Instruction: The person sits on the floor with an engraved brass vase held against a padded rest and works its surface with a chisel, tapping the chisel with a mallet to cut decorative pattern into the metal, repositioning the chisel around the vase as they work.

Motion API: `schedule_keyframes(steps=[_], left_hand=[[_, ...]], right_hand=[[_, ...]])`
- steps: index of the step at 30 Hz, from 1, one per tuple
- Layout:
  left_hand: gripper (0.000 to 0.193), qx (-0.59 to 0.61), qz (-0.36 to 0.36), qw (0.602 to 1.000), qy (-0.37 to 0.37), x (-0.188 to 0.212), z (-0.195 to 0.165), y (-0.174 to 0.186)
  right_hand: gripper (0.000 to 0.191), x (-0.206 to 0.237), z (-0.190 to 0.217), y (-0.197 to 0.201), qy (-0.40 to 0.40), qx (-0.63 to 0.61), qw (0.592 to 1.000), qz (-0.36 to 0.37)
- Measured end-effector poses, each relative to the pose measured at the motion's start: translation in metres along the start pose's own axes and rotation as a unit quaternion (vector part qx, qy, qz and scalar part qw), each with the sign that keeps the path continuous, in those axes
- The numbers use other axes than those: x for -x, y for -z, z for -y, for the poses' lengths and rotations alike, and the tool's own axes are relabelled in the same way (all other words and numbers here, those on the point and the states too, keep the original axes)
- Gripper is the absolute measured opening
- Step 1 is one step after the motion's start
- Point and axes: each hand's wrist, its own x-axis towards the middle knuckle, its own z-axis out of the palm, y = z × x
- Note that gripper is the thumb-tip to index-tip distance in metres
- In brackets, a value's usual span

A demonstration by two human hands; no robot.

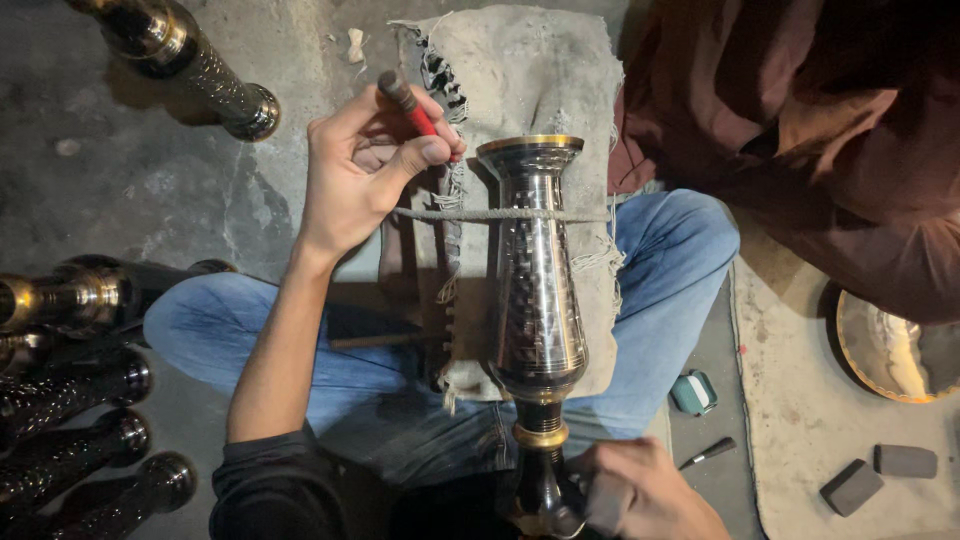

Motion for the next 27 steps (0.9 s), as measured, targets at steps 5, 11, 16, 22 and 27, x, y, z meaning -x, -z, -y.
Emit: schedule_keyframes(steps=[5, 11, 16, 22, 27], left_hand=[[0.020, 0.016, 0.019, 1.000, -0.009, -0.008, -0.005, -0.005], [0.022, -0.058, 0.040, 0.997, -0.025, -0.018, -0.017, -0.005], [0.021, -0.106, 0.099, 0.984, -0.099, -0.026, -0.023, -0.009], [0.031, -0.157, 0.209, 0.954, -0.146, -0.054, -0.027, -0.036], [0.042, -0.239, 0.259, 0.910, -0.218, -0.083, -0.033, -0.060]], right_hand=[[0.038, -0.011, -0.010, -0.020, -0.272, -0.157, 0.948, 0.045], [0.051, 0.007, 0.004, -0.001, -0.038, 0.084, 0.996, -0.004], [0.031, 0.020, -0.017, -0.016, -0.138, -0.085, 0.986, 0.039], [0.063, 0.001, -0.011, 0.017, -0.146, 0.041, 0.979, 0.137], [0.044, -0.029, -0.001, 0.037, -0.173, -0.119, 0.944, -0.255]])
